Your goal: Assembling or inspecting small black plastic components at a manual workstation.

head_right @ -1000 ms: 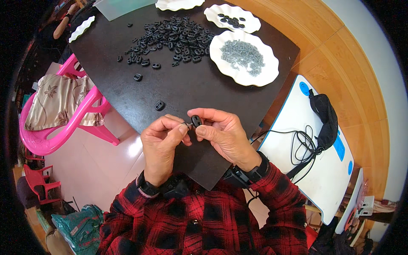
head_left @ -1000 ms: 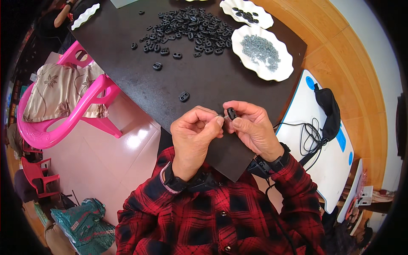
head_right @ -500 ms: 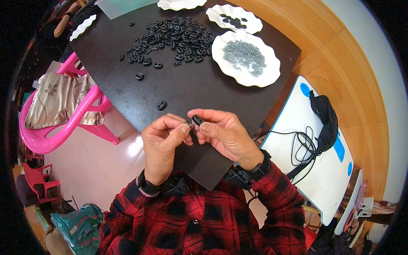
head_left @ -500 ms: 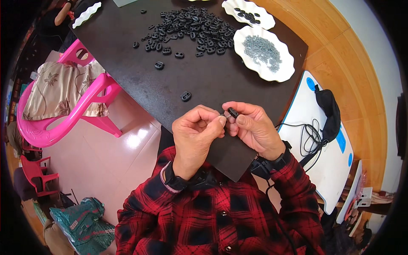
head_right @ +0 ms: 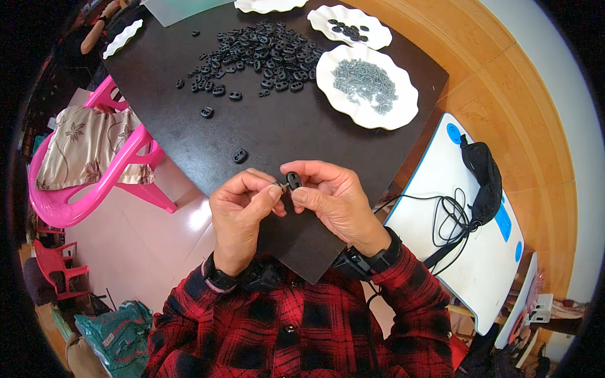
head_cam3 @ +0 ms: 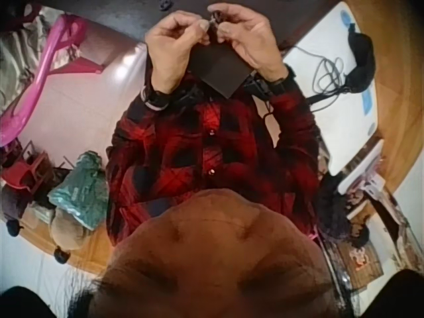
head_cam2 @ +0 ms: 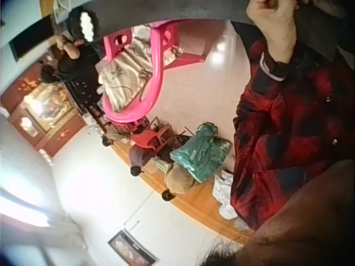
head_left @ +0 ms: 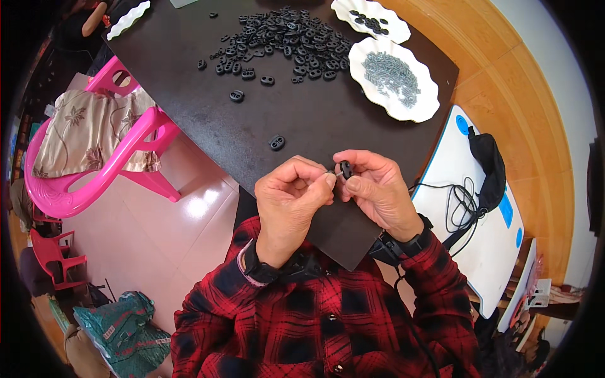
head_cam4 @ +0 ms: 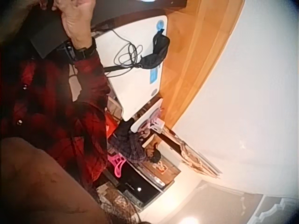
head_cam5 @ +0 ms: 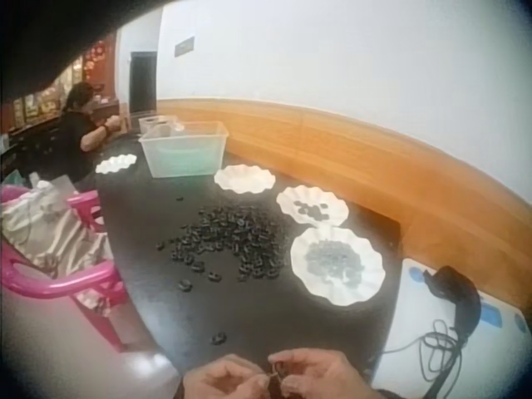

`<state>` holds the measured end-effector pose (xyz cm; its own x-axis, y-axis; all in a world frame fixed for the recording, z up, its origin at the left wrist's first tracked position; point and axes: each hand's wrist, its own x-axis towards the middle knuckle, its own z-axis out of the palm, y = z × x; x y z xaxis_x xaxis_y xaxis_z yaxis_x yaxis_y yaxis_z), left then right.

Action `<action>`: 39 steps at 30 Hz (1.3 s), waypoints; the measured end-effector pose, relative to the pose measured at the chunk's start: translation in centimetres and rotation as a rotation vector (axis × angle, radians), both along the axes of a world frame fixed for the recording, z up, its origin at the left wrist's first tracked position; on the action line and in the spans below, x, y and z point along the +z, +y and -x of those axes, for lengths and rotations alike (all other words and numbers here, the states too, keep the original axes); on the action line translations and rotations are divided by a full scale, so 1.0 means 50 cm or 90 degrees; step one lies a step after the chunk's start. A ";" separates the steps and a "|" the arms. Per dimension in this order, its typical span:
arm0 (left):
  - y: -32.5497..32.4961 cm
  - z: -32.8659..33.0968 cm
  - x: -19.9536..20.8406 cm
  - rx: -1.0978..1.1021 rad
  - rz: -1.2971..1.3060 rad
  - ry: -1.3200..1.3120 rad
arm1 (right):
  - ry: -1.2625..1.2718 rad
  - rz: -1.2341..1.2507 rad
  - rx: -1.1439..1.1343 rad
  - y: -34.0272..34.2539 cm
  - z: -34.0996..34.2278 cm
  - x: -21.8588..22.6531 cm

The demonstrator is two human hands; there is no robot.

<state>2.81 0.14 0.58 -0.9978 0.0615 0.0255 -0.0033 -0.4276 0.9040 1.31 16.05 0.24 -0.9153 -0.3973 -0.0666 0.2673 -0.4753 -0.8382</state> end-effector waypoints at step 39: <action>0.000 0.003 -0.006 -0.010 -0.006 0.013 | -0.036 0.017 0.018 0.038 0.005 0.024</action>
